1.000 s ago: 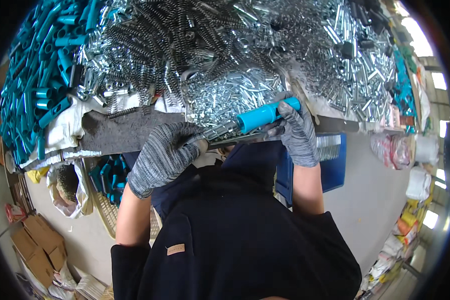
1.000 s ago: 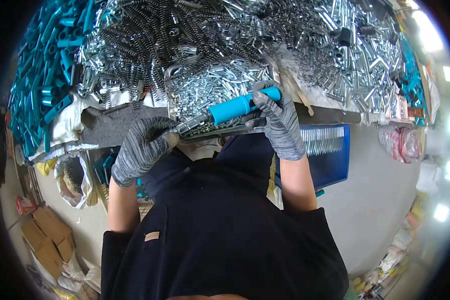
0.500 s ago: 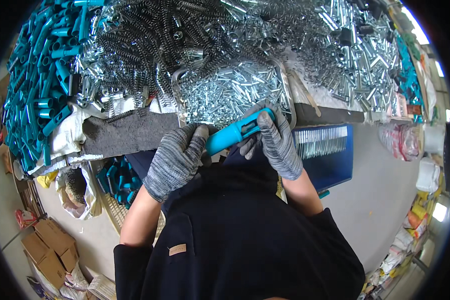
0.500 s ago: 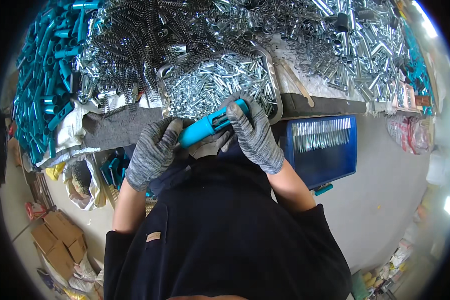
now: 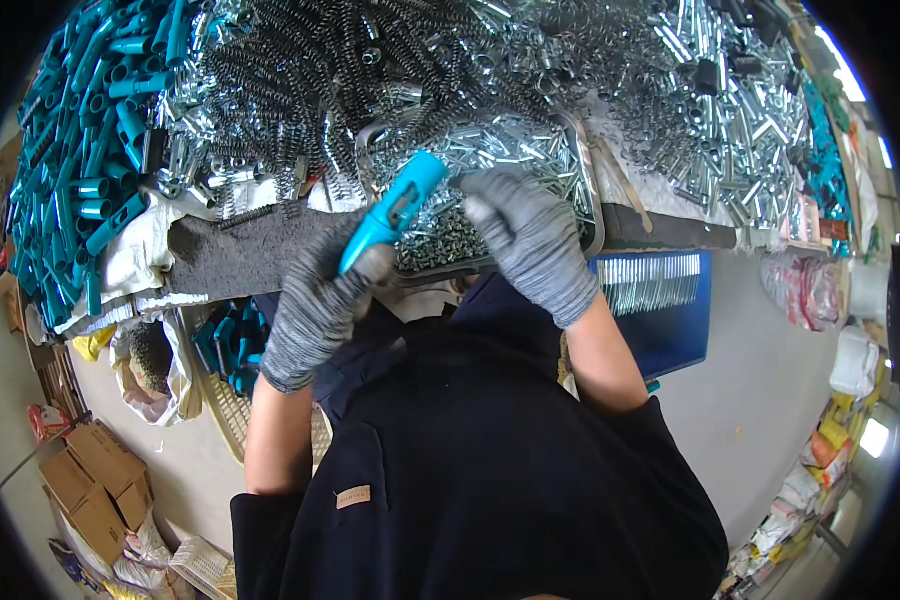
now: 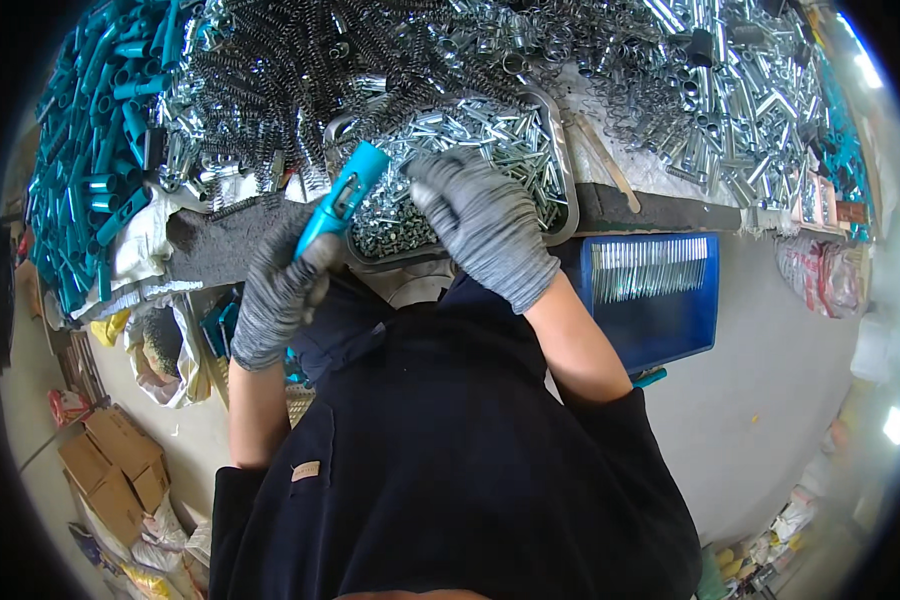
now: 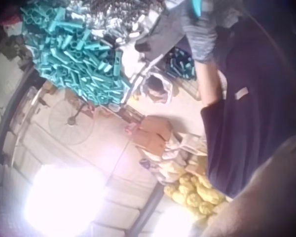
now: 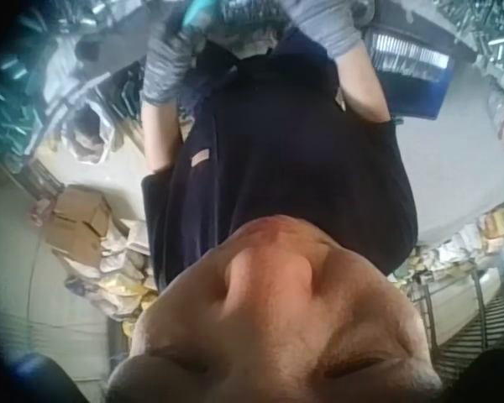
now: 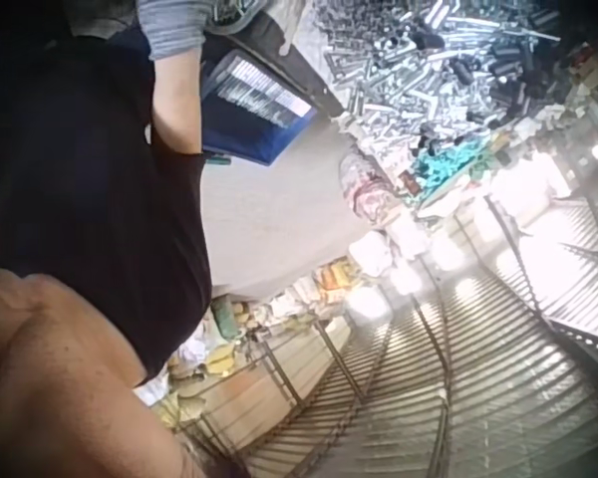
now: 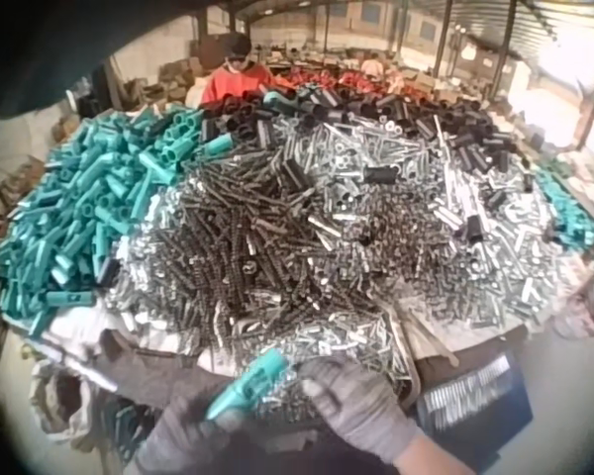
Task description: Assembling plastic handles onto metal tubes and adding screws or small components.
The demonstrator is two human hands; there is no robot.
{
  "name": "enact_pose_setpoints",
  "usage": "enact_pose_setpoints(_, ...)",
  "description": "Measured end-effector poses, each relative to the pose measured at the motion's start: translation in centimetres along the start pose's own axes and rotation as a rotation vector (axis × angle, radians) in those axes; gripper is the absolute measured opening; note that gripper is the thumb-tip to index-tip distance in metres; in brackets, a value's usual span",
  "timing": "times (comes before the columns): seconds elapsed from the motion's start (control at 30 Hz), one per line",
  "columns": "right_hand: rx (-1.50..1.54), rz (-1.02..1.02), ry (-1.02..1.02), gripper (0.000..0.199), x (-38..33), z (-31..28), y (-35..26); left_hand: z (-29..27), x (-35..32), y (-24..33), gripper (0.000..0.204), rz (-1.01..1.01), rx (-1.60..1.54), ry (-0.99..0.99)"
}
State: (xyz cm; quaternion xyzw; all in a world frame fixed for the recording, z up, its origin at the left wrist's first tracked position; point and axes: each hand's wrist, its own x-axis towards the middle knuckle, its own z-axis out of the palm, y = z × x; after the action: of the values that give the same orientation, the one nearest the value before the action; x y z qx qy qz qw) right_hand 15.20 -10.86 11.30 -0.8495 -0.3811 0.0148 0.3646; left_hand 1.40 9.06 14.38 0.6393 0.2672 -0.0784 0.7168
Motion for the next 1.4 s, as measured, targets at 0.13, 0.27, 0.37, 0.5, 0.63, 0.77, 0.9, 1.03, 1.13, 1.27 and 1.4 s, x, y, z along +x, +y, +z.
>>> enact_pose_setpoints(0.13, -0.235, 0.023, -0.187, 0.022, 0.8, 0.6, -1.7, -0.4, 0.4, -0.3, 0.047, 0.131, -0.018, 0.073)
enact_pose_setpoints(0.27, -0.346, 0.077, -0.228, 0.020, 1.2, 0.9, -1.8, -0.5, 0.2, 0.5, 0.046, 0.025, -0.020, 0.038)
enact_pose_setpoints(0.37, -0.195, 0.060, -0.158, 0.016, 1.1, -0.1, -1.7, -0.2, 0.4, 0.3, 0.045, -0.001, -0.051, -0.001)
enact_pose_setpoints(0.5, 0.435, 0.273, 0.010, 0.011, 0.9, -0.8, -2.8, 0.3, 0.8, 0.0, 0.045, 0.061, 0.032, 0.002)
enact_pose_setpoints(0.63, 0.274, 0.134, -0.059, 0.015, 0.8, -1.4, -5.1, 1.2, 1.4, -1.0, 0.046, 0.181, 0.102, 0.004)
enact_pose_setpoints(0.77, 0.049, -0.001, 0.011, 0.016, 0.7, -1.2, -5.4, 2.5, 1.4, -1.0, 0.047, 0.237, 0.128, 0.061)
enact_pose_setpoints(0.9, -0.036, 0.036, 0.096, 0.014, 0.5, 0.0, -6.3, 4.0, 1.8, -1.8, 0.047, 0.617, 0.472, 0.312)
enact_pose_setpoints(1.03, 0.261, 0.135, 0.220, 0.018, 0.9, 0.3, -5.7, 4.0, 1.4, -0.9, 0.048, 0.584, 0.563, 0.335)
enact_pose_setpoints(1.13, 0.885, 0.344, 0.193, 0.038, 1.0, 0.2, -4.0, 3.7, 0.8, -0.1, 0.049, 0.406, 0.112, 0.096)
enact_pose_setpoints(1.27, 1.081, 0.280, -0.142, 0.056, 0.8, -0.3, -3.1, 4.3, 0.5, 0.6, 0.050, 0.385, 0.082, 0.011)
enact_pose_setpoints(1.4, 1.170, 0.278, -0.046, 0.063, 0.3, 0.0, -2.9, 4.6, 1.8, 0.6, 0.047, 0.404, 0.144, 0.025)
